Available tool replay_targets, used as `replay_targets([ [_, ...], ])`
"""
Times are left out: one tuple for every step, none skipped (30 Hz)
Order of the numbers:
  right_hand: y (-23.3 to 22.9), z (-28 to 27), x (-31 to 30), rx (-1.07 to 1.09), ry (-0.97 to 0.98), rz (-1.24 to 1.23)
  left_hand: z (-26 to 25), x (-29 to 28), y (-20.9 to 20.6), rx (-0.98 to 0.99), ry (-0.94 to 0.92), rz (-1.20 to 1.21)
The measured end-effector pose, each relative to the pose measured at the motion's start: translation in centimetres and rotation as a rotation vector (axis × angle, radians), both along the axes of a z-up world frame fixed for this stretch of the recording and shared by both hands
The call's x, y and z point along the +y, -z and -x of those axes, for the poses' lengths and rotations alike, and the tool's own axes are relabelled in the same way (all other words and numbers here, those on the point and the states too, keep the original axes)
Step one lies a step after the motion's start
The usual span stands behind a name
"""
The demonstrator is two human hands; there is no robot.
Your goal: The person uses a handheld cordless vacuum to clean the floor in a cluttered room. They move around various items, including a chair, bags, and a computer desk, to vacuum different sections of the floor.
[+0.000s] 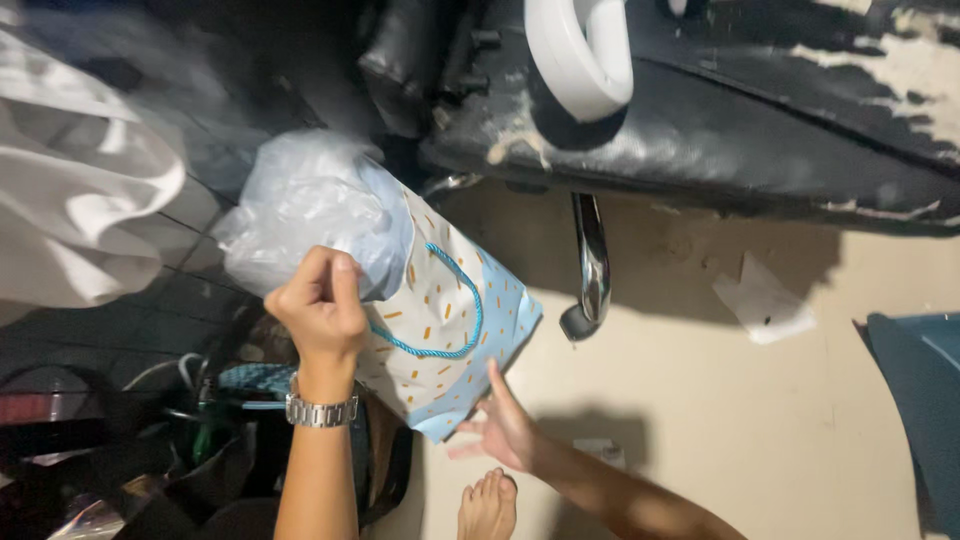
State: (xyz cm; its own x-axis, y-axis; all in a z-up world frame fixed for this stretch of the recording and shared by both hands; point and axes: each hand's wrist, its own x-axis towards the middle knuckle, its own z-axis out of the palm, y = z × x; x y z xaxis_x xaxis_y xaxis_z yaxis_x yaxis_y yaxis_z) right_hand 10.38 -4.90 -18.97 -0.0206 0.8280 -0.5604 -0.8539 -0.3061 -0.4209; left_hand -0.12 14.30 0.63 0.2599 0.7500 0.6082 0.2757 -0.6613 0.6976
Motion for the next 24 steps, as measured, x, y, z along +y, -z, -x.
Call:
replay_targets([
  [-0.4,0.7,0.0,0.006,0.038,-0.167,-0.1,-0.1,0.0,-0.001,-0.018,-0.017],
  [-0.6,1.0,0.3,-0.027,0.035,-0.124,-0.2,0.0,0.1,-0.002,-0.036,-0.034],
  [-0.4,0.7,1.2,-0.063,0.036,-0.086,-0.6,0.4,0.2,-0.014,-0.013,-0.066],
  [0.0,0.2,2.3,-0.099,0.036,-0.048,-0.9,1.0,0.2,-0.026,0.011,-0.097],
  [0.6,-0.7,3.6,-0.101,0.04,-0.085,-1.2,1.5,0.4,-0.036,0.034,-0.123],
  [1.3,-1.7,4.8,-0.103,0.044,-0.123,-1.9,2.4,0.6,-0.01,0.051,-0.122],
  [2.3,-3.1,6.3,-0.151,0.051,0.025,-3.1,3.6,0.9,0.01,0.067,-0.12],
  [3.2,-4.9,7.9,-0.197,0.058,0.174,-4.2,4.4,1.3,0.031,0.084,-0.118],
  [4.0,-6.7,9.2,-0.24,0.076,0.202,-5.3,5.1,1.6,0.041,0.076,-0.139],
  [4.7,-8.3,10.1,-0.282,0.094,0.23,-6.3,5.5,2.0,0.052,0.069,-0.161],
  [5.3,-10.0,11.1,-0.228,0.057,0.24,-7.2,5.6,2.4,0.058,0.068,-0.185],
  [5.8,-11.5,11.7,-0.174,0.021,0.248,-7.7,5.5,2.7,0.05,0.053,-0.192],
  [6.2,-12.0,11.9,-0.111,-0.014,0.254,-7.7,5.3,2.7,0.05,0.041,-0.2],
  [6.5,-12.0,11.6,-0.113,0.006,0.266,-7.4,5.0,2.9,0.049,0.029,-0.209],
  [6.8,-11.8,11.5,-0.121,0.043,0.273,-7.0,4.7,3.0,0.146,-0.046,-0.216],
  [7.0,-11.3,11.1,-0.127,0.08,0.28,-6.1,4.3,3.0,0.243,-0.121,-0.225],
  [7.0,-11.0,10.2,-0.169,0.119,0.226,-5.4,3.8,3.0,0.266,-0.178,-0.402],
  [7.1,-10.6,9.4,-0.214,0.156,0.174,-5.2,2.7,3.3,0.259,-0.191,-0.491],
  [7.2,-10.0,8.3,-0.259,0.195,0.131,-4.9,1.4,3.8,0.254,-0.203,-0.574],
  [7.4,-9.5,7.6,-0.327,0.198,0.118,-4.6,-0.2,4.5,0.23,-0.177,-0.568],
  [7.9,-9.4,6.8,-0.399,0.204,0.112,-4.6,-1.8,5.3,0.204,-0.144,-0.56],
  [8.7,-9.2,5.4,-0.436,0.233,0.111,-4.7,-3.2,6.1,0.178,-0.112,-0.55],
  [9.5,-9.4,4.2,-0.479,0.263,0.11,-5.3,-4.3,7.0,0.145,-0.08,-0.542],
  [10.4,-10.3,2.8,-0.523,0.292,0.111,-6.2,-5.3,7.9,0.112,-0.047,-0.533],
])
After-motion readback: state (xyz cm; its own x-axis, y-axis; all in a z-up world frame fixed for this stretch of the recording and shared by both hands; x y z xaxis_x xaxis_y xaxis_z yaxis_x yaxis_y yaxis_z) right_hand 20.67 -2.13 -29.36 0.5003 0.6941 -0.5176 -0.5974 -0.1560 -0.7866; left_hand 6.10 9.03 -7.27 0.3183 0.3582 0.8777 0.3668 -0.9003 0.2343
